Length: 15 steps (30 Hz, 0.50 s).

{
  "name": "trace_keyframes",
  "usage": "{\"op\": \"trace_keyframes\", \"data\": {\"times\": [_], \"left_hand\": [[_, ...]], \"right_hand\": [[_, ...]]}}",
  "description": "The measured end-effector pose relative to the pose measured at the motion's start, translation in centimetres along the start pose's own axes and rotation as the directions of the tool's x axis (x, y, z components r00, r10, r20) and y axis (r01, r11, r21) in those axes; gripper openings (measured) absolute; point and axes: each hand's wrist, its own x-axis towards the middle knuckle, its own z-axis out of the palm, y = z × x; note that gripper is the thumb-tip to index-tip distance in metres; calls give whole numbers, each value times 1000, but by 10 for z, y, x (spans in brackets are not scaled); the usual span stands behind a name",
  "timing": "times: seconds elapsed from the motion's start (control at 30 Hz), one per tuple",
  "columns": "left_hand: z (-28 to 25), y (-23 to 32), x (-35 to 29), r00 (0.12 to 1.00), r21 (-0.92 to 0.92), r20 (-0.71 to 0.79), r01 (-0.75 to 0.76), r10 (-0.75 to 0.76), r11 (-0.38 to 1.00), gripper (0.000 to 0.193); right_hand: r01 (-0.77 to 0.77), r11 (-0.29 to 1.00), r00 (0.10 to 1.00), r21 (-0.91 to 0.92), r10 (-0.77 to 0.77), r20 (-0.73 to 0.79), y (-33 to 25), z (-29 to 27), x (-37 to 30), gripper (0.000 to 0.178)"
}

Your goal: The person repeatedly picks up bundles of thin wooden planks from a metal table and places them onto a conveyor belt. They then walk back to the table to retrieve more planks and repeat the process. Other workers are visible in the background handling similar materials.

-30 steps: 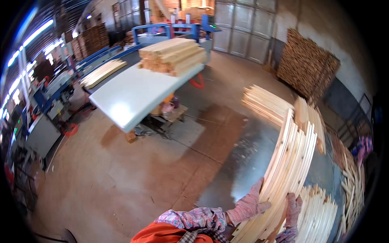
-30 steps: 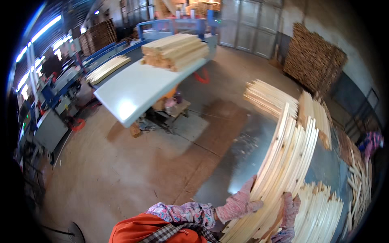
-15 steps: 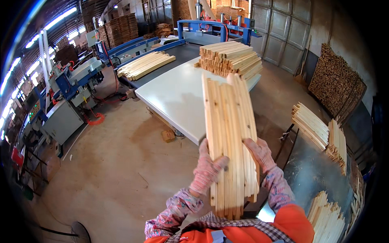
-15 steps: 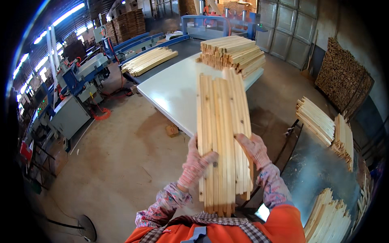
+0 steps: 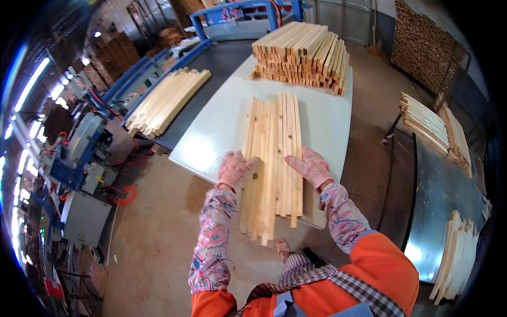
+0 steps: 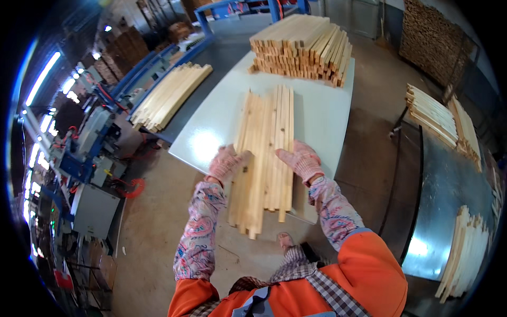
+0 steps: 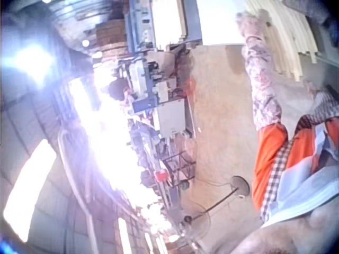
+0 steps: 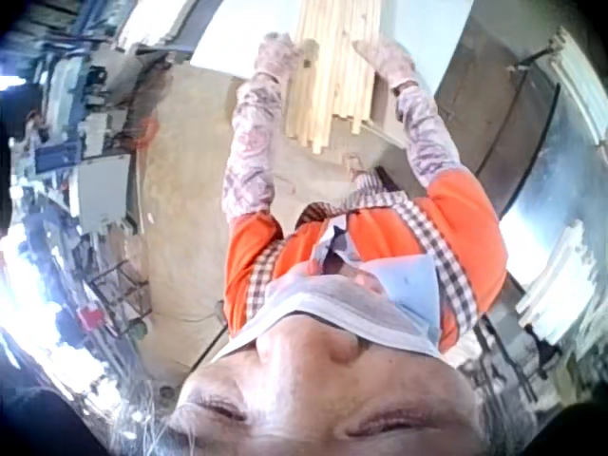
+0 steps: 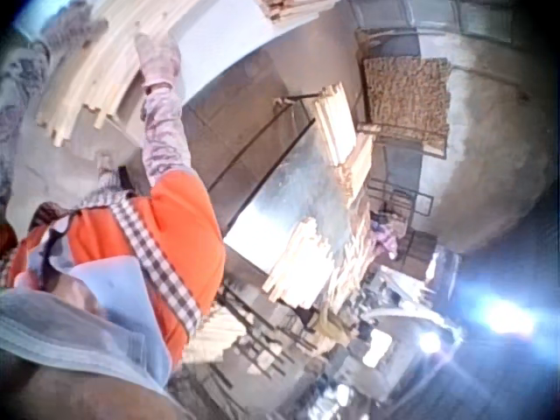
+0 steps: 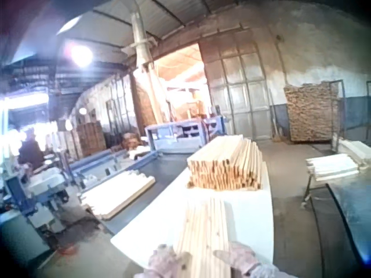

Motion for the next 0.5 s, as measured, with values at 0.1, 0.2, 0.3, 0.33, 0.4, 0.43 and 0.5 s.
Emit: {"op": "trace_keyframes", "data": {"times": [0.1,0.2,0.3,0.33,0.4,0.43,0.5], "left_hand": [[-27,-27,45,992,162,125,12,-33,987,79],[-40,-45,76,974,-13,214,-71,72,997,71],[-55,-62,114,924,-105,300,-216,238,971,60],[-71,-74,107,912,-171,278,-263,303,949,60],[-71,-113,118,856,-403,264,-322,445,857,62],[-56,-134,117,839,-544,252,-289,482,788,62],[-59,-163,109,787,-718,285,-203,547,666,73]], "right_hand": [[-44,989,998,-142,36,-59,-36,22,14,66],[-111,916,987,386,58,147,-26,28,34,68],[25,958,993,287,10,-121,-6,51,36,67],[94,962,987,258,-56,-152,-40,47,13,68],[-24,999,981,-31,18,-195,-120,51,-37,71],[-186,947,971,-262,137,-197,-156,52,-62,75],[-271,947,963,-174,269,-32,-195,82,-95,83]]}}
